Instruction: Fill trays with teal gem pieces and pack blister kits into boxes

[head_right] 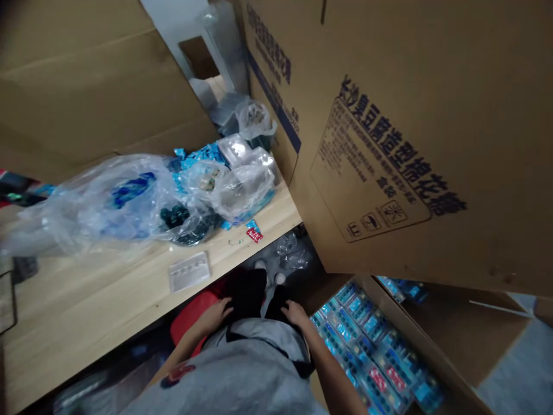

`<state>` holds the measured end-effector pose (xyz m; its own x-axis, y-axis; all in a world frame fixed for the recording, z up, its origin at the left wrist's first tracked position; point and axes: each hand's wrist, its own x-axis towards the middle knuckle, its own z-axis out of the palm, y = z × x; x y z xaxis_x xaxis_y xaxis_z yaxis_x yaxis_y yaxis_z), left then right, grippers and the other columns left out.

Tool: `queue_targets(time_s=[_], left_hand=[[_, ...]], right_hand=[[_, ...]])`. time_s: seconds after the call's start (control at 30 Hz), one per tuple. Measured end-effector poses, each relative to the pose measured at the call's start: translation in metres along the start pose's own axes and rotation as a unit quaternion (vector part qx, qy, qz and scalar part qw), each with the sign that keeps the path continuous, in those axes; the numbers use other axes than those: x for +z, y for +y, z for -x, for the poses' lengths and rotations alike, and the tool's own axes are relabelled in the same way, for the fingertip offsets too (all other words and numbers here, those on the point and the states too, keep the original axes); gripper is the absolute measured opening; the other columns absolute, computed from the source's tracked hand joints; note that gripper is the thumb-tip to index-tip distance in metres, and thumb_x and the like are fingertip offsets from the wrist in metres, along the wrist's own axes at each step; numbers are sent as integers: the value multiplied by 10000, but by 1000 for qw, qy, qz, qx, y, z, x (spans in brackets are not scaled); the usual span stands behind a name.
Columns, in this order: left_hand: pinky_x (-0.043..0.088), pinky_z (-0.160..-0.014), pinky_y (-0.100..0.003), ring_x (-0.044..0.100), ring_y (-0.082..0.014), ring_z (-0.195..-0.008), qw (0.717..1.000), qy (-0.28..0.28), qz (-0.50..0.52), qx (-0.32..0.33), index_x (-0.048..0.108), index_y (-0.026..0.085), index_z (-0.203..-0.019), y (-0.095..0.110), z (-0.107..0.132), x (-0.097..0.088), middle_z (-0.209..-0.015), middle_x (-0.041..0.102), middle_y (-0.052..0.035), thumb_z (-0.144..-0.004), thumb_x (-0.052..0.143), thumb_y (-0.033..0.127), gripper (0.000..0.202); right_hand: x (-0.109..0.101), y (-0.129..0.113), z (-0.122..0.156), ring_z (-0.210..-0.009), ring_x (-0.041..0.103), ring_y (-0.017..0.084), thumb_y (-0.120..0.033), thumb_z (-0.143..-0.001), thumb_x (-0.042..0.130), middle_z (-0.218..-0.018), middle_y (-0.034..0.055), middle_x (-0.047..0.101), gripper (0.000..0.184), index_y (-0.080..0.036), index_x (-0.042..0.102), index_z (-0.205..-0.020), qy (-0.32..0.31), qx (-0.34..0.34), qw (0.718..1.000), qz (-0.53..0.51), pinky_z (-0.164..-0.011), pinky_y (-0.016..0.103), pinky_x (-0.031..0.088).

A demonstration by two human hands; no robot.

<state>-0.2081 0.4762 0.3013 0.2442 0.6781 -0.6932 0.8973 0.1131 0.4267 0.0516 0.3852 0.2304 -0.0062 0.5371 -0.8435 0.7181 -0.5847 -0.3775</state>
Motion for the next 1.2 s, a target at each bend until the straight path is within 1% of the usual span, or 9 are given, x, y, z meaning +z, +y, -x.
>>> queue_targets(time_s=[0.1,0.2,0.37,0.47,0.6,0.73,0.83,0.97,1.2], left_hand=[[505,-938,-471,589,-235,-1111,999,-13,-23,33,578,160,-1194,13,-26,-20,-1248,587,-100,-911,586,319,325],[506,-934,-477,589,-239,-1108,998,-11,-47,46,565,158,-1215,13,-50,-47,-1251,583,-103,-912,582,333,350],[513,-919,-471,598,-235,-1083,996,15,-73,41,553,160,-1229,-16,-70,-94,-1235,587,-103,-917,573,348,365],[514,-917,-469,597,-235,-1086,996,35,-70,43,557,159,-1222,-37,-73,-111,-1236,586,-103,-917,573,346,359],[516,-915,-460,600,-228,-1077,995,55,-51,69,574,161,-1195,-45,-84,-115,-1221,595,-99,-918,572,343,331],[477,-976,-502,556,-255,-1169,990,83,-36,109,561,171,-1230,-26,-113,-110,-1303,555,-108,-914,579,334,356],[417,-1037,-549,478,-291,-1273,985,112,-33,124,511,186,-1307,-5,-141,-109,-1418,466,-119,-912,579,324,423],[368,-1073,-578,403,-317,-1340,981,148,-46,114,461,202,-1362,17,-172,-111,-1495,373,-124,-913,576,310,476],[435,-1015,-543,503,-289,-1237,979,163,-95,73,490,182,-1326,25,-182,-107,-1387,484,-125,-914,575,327,445]], right_hand=[[-23,-23,-8,-1003,638,188,-320,-937,563,-1147,78,634,299,-146,585,-1180,54,-30,998,-24,-884,409,543],[-49,-52,-20,-1014,638,189,-318,-943,552,-1135,76,642,297,-146,584,-1183,119,-56,990,-48,-899,415,537],[-83,-111,-51,-1011,638,182,-310,-954,531,-1155,79,639,285,-149,583,-1184,221,-81,970,-68,-900,403,533],[-94,-146,-75,-1063,614,193,-275,-943,539,-1173,85,632,271,-145,593,-1174,263,-94,959,-51,-944,410,497],[-102,-182,-105,-1183,520,255,-261,-902,558,-1207,154,596,346,-120,579,-1218,303,-93,948,-17,-1016,399,406],[-105,-198,-123,-1196,465,303,-224,-849,608,-1218,198,555,389,-101,568,-1216,330,-61,942,1,-1019,442,366],[-106,-198,-128,-1164,494,273,-172,-865,582,-1173,154,574,264,-108,604,-1120,339,-33,940,4,-1006,452,384],[-108,-192,-126,-1083,570,211,-261,-905,590,-1133,69,608,197,-135,610,-1055,334,-12,942,-8,-954,434,463],[-107,-200,-129,-958,620,181,-353,-923,567,-1062,62,638,280,-138,593,-1100,324,35,944,-49,-863,387,511]])
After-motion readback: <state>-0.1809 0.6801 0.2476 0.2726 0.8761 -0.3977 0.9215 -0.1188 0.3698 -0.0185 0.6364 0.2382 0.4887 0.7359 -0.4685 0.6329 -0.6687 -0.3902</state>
